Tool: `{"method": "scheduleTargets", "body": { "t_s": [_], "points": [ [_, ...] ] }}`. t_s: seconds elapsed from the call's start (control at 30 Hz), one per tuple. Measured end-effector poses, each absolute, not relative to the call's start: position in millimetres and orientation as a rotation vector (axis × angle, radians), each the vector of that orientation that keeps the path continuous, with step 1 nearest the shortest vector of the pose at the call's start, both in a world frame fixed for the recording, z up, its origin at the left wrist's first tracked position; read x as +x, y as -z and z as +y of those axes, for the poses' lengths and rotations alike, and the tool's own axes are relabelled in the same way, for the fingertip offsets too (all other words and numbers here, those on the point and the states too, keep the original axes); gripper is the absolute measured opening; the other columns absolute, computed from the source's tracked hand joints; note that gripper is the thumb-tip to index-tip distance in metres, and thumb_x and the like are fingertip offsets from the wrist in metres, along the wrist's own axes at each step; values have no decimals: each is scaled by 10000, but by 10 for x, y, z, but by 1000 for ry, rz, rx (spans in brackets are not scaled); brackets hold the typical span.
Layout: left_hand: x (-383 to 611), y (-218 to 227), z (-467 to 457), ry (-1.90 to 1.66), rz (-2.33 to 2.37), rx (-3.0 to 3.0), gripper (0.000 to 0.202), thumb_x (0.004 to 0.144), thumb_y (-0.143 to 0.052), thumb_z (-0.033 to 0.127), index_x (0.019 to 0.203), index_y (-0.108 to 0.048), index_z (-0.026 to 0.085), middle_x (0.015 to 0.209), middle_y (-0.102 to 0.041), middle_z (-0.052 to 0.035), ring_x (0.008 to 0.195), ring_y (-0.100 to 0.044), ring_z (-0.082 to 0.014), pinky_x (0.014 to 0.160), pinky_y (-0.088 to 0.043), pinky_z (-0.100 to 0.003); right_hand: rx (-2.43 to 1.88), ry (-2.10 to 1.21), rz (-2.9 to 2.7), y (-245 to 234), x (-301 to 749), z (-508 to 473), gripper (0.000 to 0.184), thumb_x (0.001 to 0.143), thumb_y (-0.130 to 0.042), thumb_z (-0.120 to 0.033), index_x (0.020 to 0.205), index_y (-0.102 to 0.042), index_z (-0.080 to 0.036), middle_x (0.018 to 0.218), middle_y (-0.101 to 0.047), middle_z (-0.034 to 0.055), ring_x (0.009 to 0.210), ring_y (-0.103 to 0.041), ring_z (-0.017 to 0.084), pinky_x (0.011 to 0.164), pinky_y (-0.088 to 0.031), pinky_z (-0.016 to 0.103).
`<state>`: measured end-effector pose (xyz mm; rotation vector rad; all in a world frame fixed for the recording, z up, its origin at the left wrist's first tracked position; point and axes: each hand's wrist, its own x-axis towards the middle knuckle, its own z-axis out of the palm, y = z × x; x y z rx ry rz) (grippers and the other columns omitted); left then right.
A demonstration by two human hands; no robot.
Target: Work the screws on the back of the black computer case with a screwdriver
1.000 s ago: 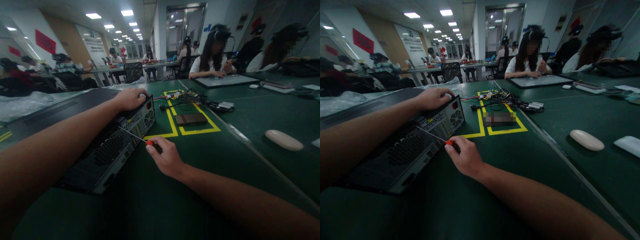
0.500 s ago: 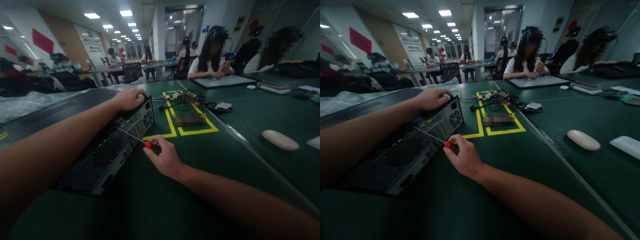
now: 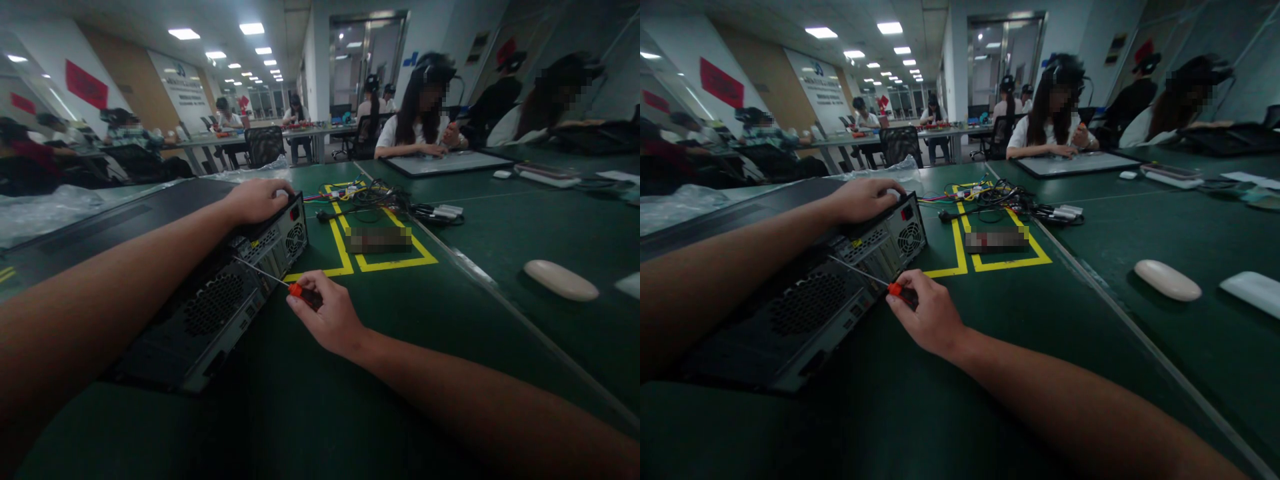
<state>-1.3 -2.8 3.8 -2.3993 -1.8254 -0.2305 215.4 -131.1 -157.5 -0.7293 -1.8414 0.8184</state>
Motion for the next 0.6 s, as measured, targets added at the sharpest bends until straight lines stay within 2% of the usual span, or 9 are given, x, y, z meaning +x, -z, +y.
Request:
{"method": "scheduleTargets", "body": {
  "t_s": [0.17, 0.6],
  "points": [
    [-4, -44, -37, 244, -1837, -2401, 605, 1030, -464, 419, 1502, -798, 239, 1198, -826, -166, 1123, -757, -366, 991, -539, -487, -738, -811, -1839, 1564, 2152, -1318, 138, 1027, -746, -363, 1079, -665, -264, 974, -769, 23, 814, -702, 192, 792, -579, 339],
    [-7, -31, -31, 236, -1830, -2395, 600, 1037, -453, 405, 1503, -798, 250, 1088, -818, -150, 1067, -755, -356, 963, -541, -485, -757, -769, -1855, 1573, 2159, -1318, 142, 1033, -763, -369, 1093, -685, -267, 993, -788, 26, 845, -722, 199, 818, -588, 336]
  ]
}}
